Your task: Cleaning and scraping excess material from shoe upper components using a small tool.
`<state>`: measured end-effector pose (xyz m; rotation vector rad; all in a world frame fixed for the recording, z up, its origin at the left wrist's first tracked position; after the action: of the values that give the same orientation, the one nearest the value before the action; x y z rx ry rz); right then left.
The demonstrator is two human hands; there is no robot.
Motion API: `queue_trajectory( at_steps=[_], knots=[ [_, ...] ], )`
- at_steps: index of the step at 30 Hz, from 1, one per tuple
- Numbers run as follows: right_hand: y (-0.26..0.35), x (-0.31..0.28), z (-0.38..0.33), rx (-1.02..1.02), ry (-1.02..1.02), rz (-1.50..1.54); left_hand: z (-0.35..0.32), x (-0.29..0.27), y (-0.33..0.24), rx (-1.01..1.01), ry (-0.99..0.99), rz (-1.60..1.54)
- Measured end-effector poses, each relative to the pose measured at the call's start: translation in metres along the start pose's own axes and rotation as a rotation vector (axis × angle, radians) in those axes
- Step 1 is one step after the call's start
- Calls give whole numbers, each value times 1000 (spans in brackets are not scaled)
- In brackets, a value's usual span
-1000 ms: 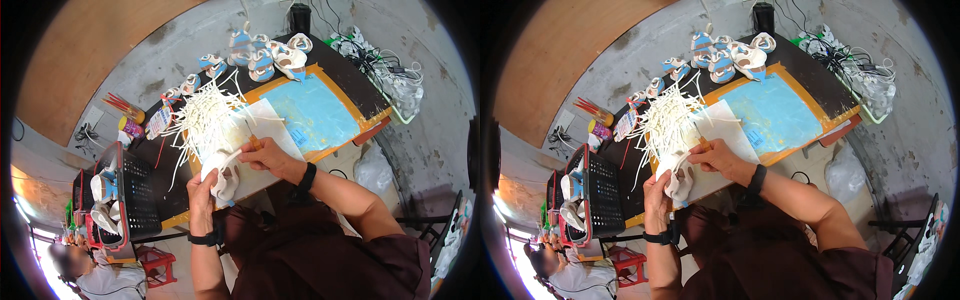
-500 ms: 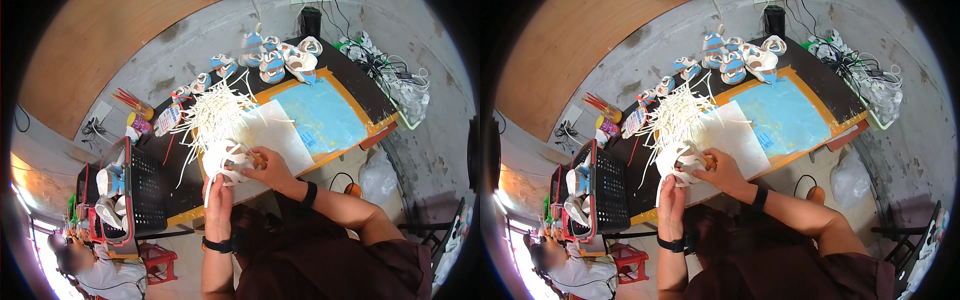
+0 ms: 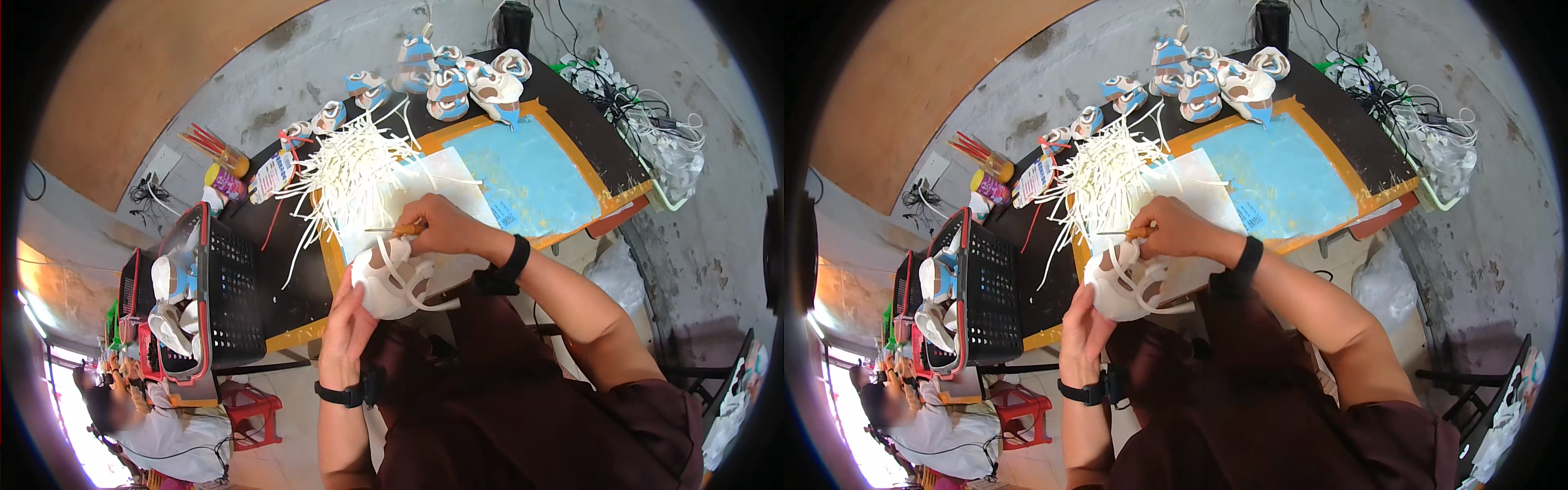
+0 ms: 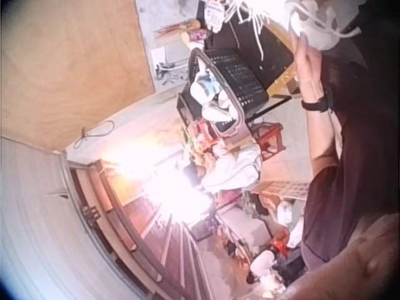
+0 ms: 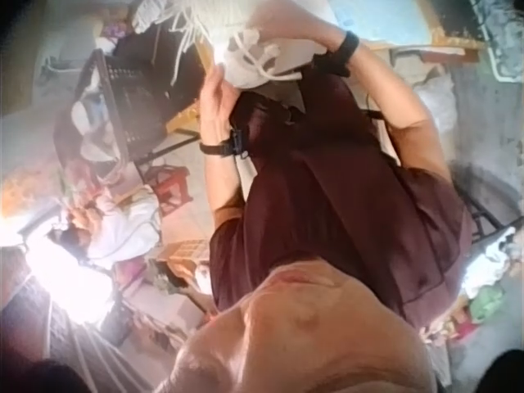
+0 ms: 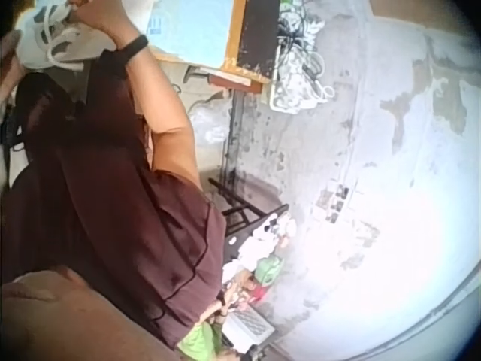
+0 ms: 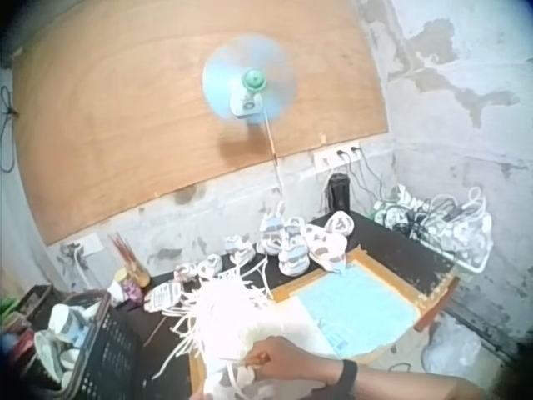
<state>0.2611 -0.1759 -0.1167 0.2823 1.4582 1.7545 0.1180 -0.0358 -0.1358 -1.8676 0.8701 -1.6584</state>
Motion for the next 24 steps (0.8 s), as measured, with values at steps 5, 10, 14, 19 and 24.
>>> queue_trajectory(
  at_steps=[5, 10, 14, 19, 24],
  knots=[
    [6, -1, 14, 143, 137, -73, 3, 2, -9, -41, -4, 181],
    [-4, 2, 17, 155, 71, -211, 8, -2, -4, -119, -82, 207],
    [-17, 6, 15, 151, 14, -224, 19, -7, 4, -106, -44, 260],
    [-12, -5, 4, -142, -358, -213, 27, -5, 17, -57, -132, 202],
    [12, 5, -20, 41, -358, -11, 30, -18, 19, 89, -192, 318]
  ],
)
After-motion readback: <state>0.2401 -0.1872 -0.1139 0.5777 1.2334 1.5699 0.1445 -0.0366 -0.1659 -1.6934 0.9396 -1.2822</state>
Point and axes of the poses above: each hand's wrist, its own z-axis towards the middle knuckle, its own x-axis out of the palm, y = z × x, the point moved 5 cm from there along z, towards the middle knuckle, and after that the axes turned 2 degrees about z, right-handed, at the moved point
